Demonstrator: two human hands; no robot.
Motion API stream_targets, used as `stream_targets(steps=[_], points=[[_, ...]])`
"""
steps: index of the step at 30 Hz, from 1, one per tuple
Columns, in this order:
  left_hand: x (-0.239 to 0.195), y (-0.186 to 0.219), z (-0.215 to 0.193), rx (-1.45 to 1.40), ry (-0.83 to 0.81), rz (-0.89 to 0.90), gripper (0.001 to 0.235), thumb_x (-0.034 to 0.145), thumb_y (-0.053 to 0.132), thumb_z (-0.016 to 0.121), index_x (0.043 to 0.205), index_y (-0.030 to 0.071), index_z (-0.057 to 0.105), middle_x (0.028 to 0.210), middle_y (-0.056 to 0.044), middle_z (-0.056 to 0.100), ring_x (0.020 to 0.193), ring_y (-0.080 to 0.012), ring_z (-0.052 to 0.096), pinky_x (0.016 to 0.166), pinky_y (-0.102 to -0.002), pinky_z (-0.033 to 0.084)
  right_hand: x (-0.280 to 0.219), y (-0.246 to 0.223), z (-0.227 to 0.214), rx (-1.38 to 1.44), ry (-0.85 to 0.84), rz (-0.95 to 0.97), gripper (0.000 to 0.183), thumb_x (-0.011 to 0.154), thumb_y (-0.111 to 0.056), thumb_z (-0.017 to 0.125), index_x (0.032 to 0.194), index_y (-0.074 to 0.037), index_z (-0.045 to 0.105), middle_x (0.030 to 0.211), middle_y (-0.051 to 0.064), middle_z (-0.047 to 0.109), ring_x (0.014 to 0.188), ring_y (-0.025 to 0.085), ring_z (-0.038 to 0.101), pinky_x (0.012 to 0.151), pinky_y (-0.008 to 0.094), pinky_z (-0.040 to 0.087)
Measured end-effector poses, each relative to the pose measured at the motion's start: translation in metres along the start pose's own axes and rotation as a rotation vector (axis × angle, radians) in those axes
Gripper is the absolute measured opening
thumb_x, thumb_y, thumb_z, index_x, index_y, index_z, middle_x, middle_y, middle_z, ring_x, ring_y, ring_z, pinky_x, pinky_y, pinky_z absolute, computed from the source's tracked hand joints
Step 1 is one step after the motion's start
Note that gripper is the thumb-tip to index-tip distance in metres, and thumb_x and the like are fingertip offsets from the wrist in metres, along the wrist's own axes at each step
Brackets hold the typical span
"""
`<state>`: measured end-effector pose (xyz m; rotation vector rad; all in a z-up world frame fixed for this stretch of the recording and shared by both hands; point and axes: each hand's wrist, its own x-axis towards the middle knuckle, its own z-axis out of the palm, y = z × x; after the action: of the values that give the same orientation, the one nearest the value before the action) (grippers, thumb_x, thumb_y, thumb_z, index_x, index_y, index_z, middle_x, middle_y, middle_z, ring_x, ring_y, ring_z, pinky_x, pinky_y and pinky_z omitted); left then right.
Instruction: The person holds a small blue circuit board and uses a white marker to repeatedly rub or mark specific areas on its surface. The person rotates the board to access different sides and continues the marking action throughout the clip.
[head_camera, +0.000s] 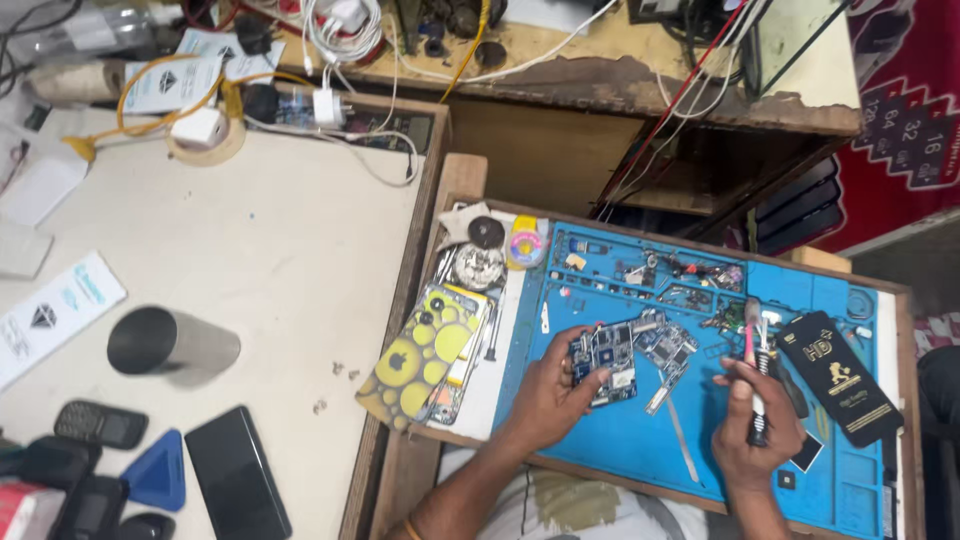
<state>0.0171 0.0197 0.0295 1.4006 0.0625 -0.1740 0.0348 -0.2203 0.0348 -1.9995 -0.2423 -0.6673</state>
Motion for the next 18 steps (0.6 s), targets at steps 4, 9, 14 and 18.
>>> stream_targets(steps=[4, 9, 14, 18], points=[[0.000, 0.012, 0.000, -0.057, -0.029, -0.039, 0.065, 0.099, 0.013, 0.066, 0.156, 0.012, 0.036, 0.092, -0.007, 0.072, 0.073, -0.0071, 0.066, 0.056, -0.024, 0.056, 0.005, 0.001, -0.002, -0.039, -0.016, 0.017, 0.024, 0.112, -0.015, 0.057, 0.122, 0.005, 0.066, 0.107, 0.016, 0.073, 0.090, 0.021, 0.073, 0.085, 0.029, 0.057], [-0.005, 0.001, 0.006, 0.011, -0.046, 0.020, 0.068, 0.101, 0.012, 0.066, 0.160, 0.015, 0.031, 0.096, -0.008, 0.072, 0.076, -0.0074, 0.067, 0.057, -0.023, 0.056, -0.001, 0.007, -0.010, -0.009, -0.036, 0.021, 0.025, 0.112, -0.017, 0.055, 0.122, 0.003, 0.066, 0.113, 0.015, 0.073, 0.090, 0.021, 0.073, 0.084, 0.029, 0.057], [-0.007, 0.006, 0.010, -0.093, -0.046, -0.018, 0.069, 0.099, 0.012, 0.066, 0.159, 0.017, 0.030, 0.107, -0.011, 0.071, 0.078, -0.0084, 0.070, 0.058, -0.026, 0.060, 0.000, 0.002, -0.014, 0.063, -0.087, -0.076, 0.028, 0.109, -0.021, 0.055, 0.120, 0.001, 0.067, 0.109, 0.014, 0.074, 0.093, 0.020, 0.073, 0.088, 0.031, 0.057], [-0.012, 0.008, 0.013, -0.107, -0.039, 0.016, 0.071, 0.099, 0.013, 0.066, 0.159, 0.018, 0.028, 0.108, -0.015, 0.073, 0.066, -0.0128, 0.069, 0.049, -0.025, 0.055, -0.004, 0.005, -0.022, 0.090, -0.137, -0.118, 0.033, 0.106, -0.022, 0.054, 0.124, 0.001, 0.068, 0.102, 0.012, 0.074, 0.087, 0.018, 0.072, 0.085, 0.032, 0.056]])
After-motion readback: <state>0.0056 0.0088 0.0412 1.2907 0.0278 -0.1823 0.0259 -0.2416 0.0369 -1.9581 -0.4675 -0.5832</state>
